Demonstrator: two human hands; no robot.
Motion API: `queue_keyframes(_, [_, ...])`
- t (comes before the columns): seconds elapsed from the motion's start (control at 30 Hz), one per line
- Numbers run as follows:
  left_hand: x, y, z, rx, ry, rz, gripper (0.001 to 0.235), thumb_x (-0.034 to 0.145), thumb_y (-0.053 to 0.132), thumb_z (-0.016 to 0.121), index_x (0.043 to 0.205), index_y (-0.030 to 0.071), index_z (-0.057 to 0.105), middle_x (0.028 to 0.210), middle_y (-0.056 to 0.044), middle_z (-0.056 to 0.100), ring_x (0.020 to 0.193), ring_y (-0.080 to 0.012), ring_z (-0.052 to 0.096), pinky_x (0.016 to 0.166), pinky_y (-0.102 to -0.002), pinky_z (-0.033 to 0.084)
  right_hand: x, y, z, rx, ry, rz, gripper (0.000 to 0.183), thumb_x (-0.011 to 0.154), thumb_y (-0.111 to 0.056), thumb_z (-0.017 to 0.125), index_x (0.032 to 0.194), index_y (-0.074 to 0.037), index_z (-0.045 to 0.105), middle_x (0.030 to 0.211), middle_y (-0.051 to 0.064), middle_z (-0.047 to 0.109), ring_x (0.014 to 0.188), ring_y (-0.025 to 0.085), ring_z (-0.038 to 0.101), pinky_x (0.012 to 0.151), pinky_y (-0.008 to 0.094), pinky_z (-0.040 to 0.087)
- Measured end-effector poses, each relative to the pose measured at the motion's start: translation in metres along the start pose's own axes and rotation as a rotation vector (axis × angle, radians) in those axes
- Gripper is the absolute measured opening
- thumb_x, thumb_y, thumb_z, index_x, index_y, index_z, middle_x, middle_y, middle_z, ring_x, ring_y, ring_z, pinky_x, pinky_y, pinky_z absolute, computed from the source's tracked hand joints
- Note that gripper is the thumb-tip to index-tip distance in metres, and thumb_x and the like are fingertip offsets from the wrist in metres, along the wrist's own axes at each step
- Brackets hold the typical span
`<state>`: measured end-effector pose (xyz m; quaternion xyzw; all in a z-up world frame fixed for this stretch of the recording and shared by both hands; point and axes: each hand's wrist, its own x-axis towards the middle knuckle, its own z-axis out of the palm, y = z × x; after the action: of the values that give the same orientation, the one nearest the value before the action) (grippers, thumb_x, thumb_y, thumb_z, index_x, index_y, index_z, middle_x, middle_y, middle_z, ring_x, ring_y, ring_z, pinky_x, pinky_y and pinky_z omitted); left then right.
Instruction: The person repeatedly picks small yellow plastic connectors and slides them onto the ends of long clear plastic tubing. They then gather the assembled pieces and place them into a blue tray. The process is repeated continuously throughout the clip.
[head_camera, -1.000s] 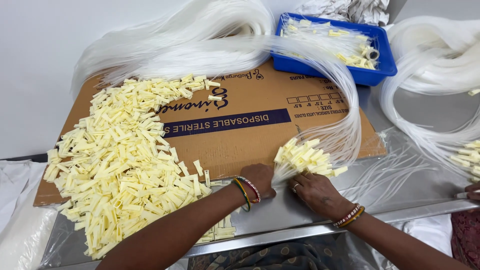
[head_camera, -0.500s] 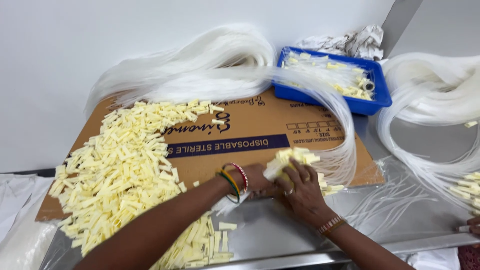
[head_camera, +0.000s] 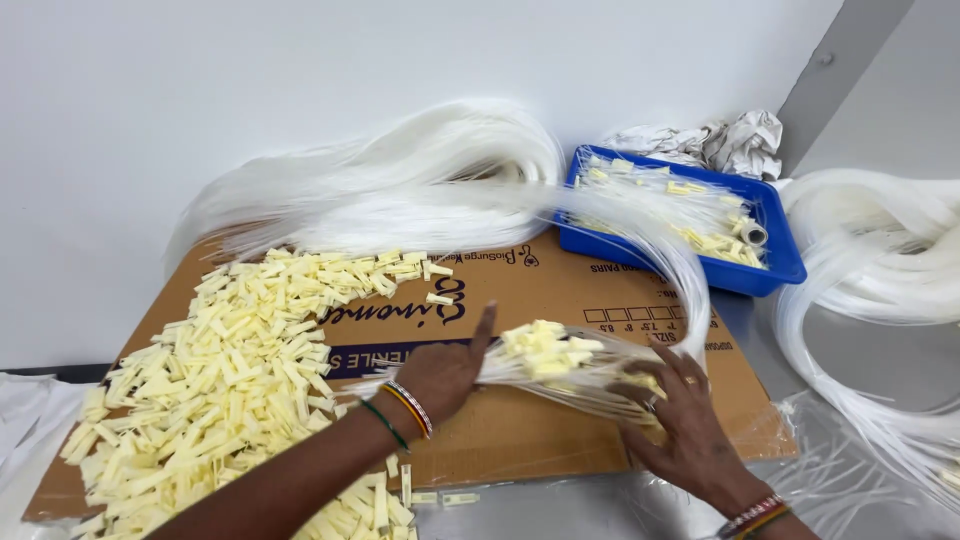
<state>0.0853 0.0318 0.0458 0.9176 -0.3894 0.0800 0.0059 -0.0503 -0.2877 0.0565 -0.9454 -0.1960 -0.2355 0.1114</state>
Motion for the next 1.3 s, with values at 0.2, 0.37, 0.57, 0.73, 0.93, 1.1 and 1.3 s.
queue_keyframes(0.2, [-0.006, 0.030, -0.095, -0.175, -0.148, -0.020, 0.085, 0.100, 0.006, 0.049, 0.163, 0.005, -0.008, 0.083, -0.020, 0.072, 0.066, -0.0344, 0.071, 0.055, -0.047, 0.059, 0.101, -0.051, 0.027, -0.049, -0.275, -0.077, 0.027, 0.089, -0.016, 0.063, 0.116, -0.014, 0.070, 0.138, -0.003, 0.063, 0.131, 0.019, 0.061, 0.127, 0.050, 0.035])
queue_keyframes(0.37, [-0.028, -0.025, -0.020, -0.030, 0.436, 0.134, 0.093, 0.080, 0.000, 0.055, 0.159, 0.002, 0.007, 0.085, -0.024, 0.070, 0.062, -0.0328, 0.069, 0.050, -0.043, 0.057, 0.089, 0.036, 0.046, -0.032, -0.532, 0.178, 0.038, 0.092, -0.027, 0.065, 0.129, -0.020, 0.062, 0.141, 0.005, 0.056, 0.125, 0.026, 0.060, 0.112, 0.048, 0.042])
queue_keyframes(0.57, [-0.018, 0.001, -0.077, -0.138, 0.230, 0.203, 0.081, 0.101, 0.009, 0.051, 0.167, 0.017, 0.004, 0.081, -0.014, 0.069, 0.056, -0.0258, 0.064, 0.044, -0.039, 0.050, 0.107, -0.021, 0.029, 0.501, -0.397, 0.037, 0.049, 0.091, -0.028, 0.067, 0.135, -0.008, 0.060, 0.135, 0.016, 0.062, 0.124, 0.032, 0.059, 0.103, 0.045, 0.046])
queue_keyframes(0.73, [-0.019, -0.015, -0.093, 0.002, 0.396, 0.445, 0.083, 0.101, 0.009, 0.056, 0.163, 0.018, 0.003, 0.067, -0.007, 0.059, 0.046, -0.0219, 0.059, 0.037, -0.037, 0.049, 0.127, -0.061, 0.002, 0.600, -0.720, 0.337, 0.043, 0.094, -0.035, 0.067, 0.127, -0.009, 0.065, 0.120, 0.012, 0.069, 0.105, 0.024, 0.070, 0.090, 0.039, 0.055])
queue_keyframes(0.93, [-0.029, -0.016, -0.095, -0.037, 0.256, 0.332, 0.085, 0.097, 0.012, 0.058, 0.163, 0.017, 0.005, 0.063, -0.007, 0.060, 0.047, -0.0249, 0.061, 0.040, -0.040, 0.050, 0.124, -0.092, 0.009, 0.436, -0.344, -0.009, 0.043, 0.090, -0.032, 0.071, 0.117, 0.001, 0.065, 0.085, 0.018, 0.068, 0.074, 0.030, 0.066, 0.069, 0.044, 0.053])
queue_keyframes(1.1, [-0.037, -0.010, -0.093, -0.005, 0.299, 0.373, 0.077, 0.098, 0.013, 0.056, 0.162, 0.019, 0.015, 0.072, -0.009, 0.064, 0.050, -0.0247, 0.062, 0.040, -0.038, 0.050, 0.107, -0.091, 0.038, 0.201, 0.025, -0.162, 0.028, 0.081, -0.017, 0.067, 0.104, -0.002, 0.064, 0.086, 0.018, 0.067, 0.079, 0.034, 0.065, 0.072, 0.048, 0.052])
queue_keyframes(1.3, [-0.058, -0.038, -0.063, -0.058, 0.310, 0.402, 0.076, 0.096, 0.009, 0.053, 0.161, 0.017, 0.016, 0.077, -0.011, 0.064, 0.055, -0.0246, 0.064, 0.039, -0.038, 0.050, 0.055, 0.021, 0.080, 0.247, -0.246, -0.222, 0.043, 0.078, -0.023, 0.076, 0.119, -0.011, 0.072, 0.114, 0.010, 0.077, 0.111, 0.029, 0.069, 0.107, 0.064, 0.031])
